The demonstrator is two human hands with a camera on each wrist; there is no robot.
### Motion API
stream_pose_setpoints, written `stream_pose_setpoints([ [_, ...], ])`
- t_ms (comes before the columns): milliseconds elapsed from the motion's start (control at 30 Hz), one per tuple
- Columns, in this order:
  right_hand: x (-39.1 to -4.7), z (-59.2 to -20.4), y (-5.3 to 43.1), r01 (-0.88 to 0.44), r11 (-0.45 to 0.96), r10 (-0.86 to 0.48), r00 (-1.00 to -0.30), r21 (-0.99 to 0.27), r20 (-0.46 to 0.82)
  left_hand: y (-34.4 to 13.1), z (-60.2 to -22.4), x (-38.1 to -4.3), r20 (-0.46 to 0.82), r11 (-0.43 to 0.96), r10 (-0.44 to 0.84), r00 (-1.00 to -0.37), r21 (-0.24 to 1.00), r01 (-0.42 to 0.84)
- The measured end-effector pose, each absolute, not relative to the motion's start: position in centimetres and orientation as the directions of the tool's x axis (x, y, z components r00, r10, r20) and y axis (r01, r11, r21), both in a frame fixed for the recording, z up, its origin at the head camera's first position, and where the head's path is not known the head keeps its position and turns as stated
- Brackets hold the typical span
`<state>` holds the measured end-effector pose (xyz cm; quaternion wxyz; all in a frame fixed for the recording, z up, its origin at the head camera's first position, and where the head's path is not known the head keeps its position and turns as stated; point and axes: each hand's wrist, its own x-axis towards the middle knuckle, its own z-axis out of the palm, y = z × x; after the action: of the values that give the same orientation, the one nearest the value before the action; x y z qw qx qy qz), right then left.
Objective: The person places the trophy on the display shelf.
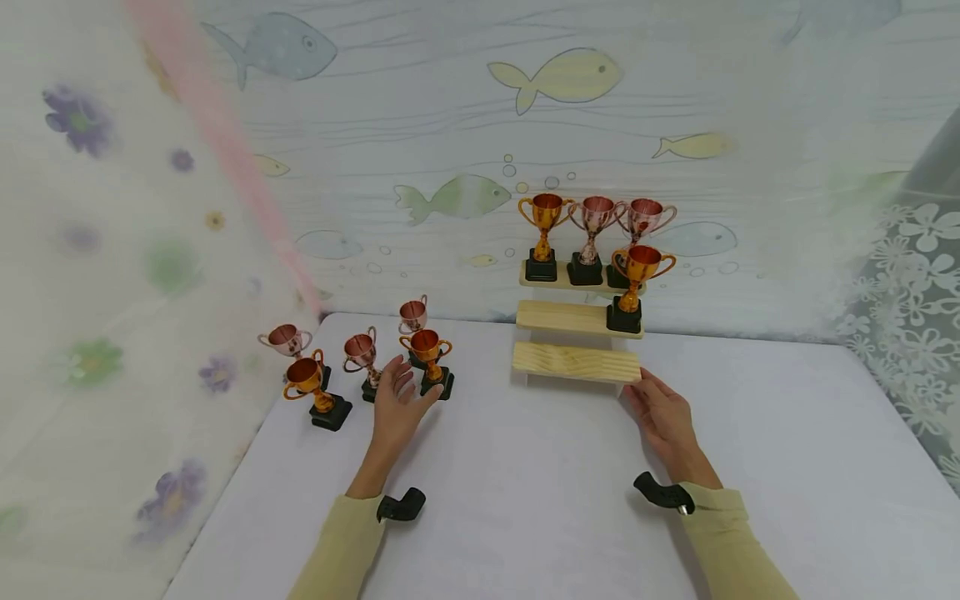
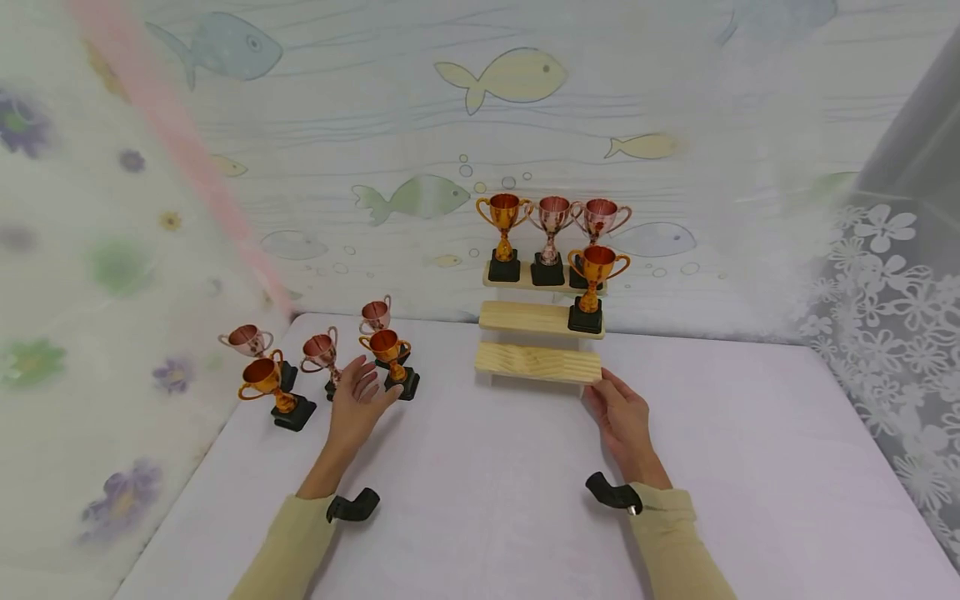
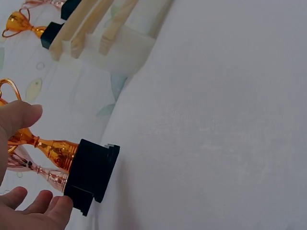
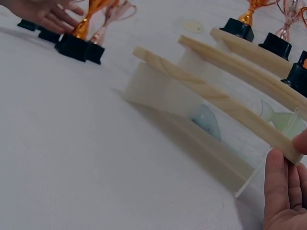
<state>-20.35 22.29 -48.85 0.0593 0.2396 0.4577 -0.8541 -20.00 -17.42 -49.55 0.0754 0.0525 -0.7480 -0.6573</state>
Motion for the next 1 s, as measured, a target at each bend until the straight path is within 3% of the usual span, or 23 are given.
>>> stream_pose_setpoints([
  [367, -20.3, -49.1, 22.4, 0.299, -0.581, 0.124, -0.887, -0.757, -0.445, -16.1, -49.6, -22.2, 0.229, -0.038, -0.292, -0.928, 0.967, 0.250],
  [1000, -20.3, -49.0, 22.3, 0.314, -0.581, 0.123, -0.878, -0.750, -0.463, -15.5, -49.2, -22.9, 0.284, -0.082, -0.348, -0.893, 0.940, 0.330],
])
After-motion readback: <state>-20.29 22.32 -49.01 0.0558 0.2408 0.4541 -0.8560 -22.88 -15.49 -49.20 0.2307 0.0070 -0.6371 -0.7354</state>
